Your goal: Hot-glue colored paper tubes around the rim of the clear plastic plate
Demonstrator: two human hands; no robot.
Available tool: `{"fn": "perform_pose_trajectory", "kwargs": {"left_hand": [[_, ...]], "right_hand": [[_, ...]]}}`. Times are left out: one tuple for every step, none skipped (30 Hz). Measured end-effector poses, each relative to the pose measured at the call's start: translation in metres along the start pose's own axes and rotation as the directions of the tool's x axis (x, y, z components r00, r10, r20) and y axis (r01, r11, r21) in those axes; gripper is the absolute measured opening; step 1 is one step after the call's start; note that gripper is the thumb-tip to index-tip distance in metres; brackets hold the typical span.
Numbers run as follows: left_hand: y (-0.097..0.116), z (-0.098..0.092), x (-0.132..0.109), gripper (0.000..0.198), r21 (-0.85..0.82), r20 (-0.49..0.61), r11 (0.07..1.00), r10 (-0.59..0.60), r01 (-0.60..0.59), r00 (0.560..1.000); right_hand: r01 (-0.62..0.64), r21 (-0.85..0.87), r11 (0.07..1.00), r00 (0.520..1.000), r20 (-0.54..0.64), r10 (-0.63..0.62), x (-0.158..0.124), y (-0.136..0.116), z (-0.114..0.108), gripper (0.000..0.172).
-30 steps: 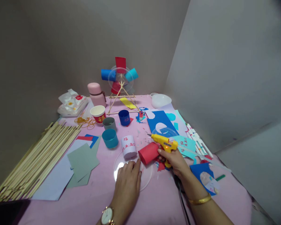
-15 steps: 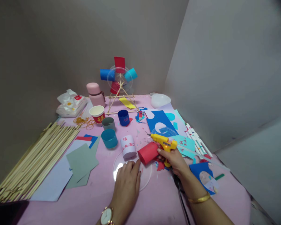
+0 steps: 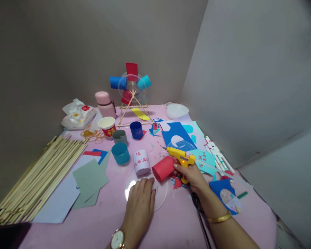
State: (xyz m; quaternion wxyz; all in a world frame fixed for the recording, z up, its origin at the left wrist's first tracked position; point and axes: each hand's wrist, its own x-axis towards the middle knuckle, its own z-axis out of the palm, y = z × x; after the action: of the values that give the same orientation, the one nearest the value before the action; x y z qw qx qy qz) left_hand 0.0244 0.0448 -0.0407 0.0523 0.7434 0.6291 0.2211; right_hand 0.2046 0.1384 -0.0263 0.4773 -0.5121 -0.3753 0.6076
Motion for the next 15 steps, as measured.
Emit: {"fn": "perform_pose_trajectory", "kwargs": {"left_hand": [[0.0, 0.0, 0.0, 0.025, -0.006, -0.009, 1.0, 0.003, -0.003, 1.0], [0.0, 0.0, 0.0, 0.025, -0.014, -0.019, 1.0, 0.007, -0.008, 1.0], [0.0, 0.0, 0.0, 0.024, -0.024, -0.031, 1.0, 0.013, -0.014, 0.999], [0.0, 0.0, -0.001, 0.023, -0.035, -0.044, 0.999, 0.02, -0.022, 0.999], [0.0, -0.001, -0.001, 0.022, -0.047, -0.059, 0.998, 0.029, -0.032, 0.998], [0.0, -0.003, -0.002, 0.022, -0.057, -0.076, 0.998, 0.037, -0.042, 0.996], [-0.001, -0.006, -0.002, 0.021, -0.064, -0.093, 0.997, 0.045, -0.051, 0.995], [-0.003, -0.01, -0.002, 0.02, -0.07, -0.115, 0.996, 0.049, -0.057, 0.992], [-0.004, -0.015, 0.0, 0.02, -0.068, -0.138, 0.996, 0.05, -0.06, 0.989], [-0.006, -0.02, 0.003, 0.021, -0.055, -0.166, 0.997, 0.048, -0.058, 0.985], [-0.007, -0.026, 0.008, 0.022, -0.031, -0.195, 0.998, 0.049, -0.056, 0.98], [-0.008, -0.031, 0.013, 0.024, 0.006, -0.218, 0.999, 0.052, -0.052, 0.975], [-0.009, -0.036, 0.02, 0.025, 0.051, -0.236, 0.998, 0.058, -0.047, 0.97], [-0.01, -0.04, 0.027, 0.027, 0.092, -0.233, 0.995, 0.067, -0.047, 0.97], [-0.01, -0.043, 0.034, 0.029, 0.128, -0.218, 0.991, 0.075, -0.048, 0.973]], "right_hand": [[0.0, 0.0, 1.0, 1.0, 0.001, 0.0, 0.0, 0.0, 0.0, 0.033], [0.001, 0.001, 1.0, 1.0, 0.004, -0.001, 0.0, 0.0, 0.0, 0.032], [0.001, 0.001, 1.0, 1.0, 0.007, -0.001, 0.0, 0.0, 0.0, 0.032], [0.001, 0.002, 1.0, 1.0, 0.01, -0.001, 0.0, 0.0, 0.0, 0.032], [0.002, 0.003, 1.0, 1.0, 0.013, -0.002, 0.0, 0.0, 0.0, 0.033], [0.002, 0.005, 1.0, 1.0, 0.016, -0.002, 0.0, -0.001, -0.001, 0.033], [0.002, 0.006, 1.0, 1.0, 0.017, -0.002, 0.0, -0.001, -0.001, 0.033], [0.002, 0.006, 1.0, 1.0, 0.019, -0.002, 0.0, -0.001, -0.001, 0.033], [0.001, 0.006, 1.0, 1.0, 0.02, -0.001, 0.0, -0.002, -0.001, 0.033], [0.0, 0.006, 1.0, 1.0, 0.022, 0.0, -0.001, -0.002, -0.001, 0.033], [-0.001, 0.005, 1.0, 1.0, 0.023, 0.001, -0.001, -0.003, 0.0, 0.033], [-0.001, 0.005, 1.0, 1.0, 0.025, 0.001, -0.001, -0.004, 0.0, 0.033], [-0.002, 0.006, 1.0, 1.0, 0.028, 0.001, -0.002, -0.005, 0.0, 0.033], [-0.002, 0.006, 1.0, 1.0, 0.031, 0.002, -0.002, -0.005, 0.0, 0.033], [-0.002, 0.005, 1.0, 0.999, 0.033, 0.002, -0.002, -0.006, 0.0, 0.033]]}}
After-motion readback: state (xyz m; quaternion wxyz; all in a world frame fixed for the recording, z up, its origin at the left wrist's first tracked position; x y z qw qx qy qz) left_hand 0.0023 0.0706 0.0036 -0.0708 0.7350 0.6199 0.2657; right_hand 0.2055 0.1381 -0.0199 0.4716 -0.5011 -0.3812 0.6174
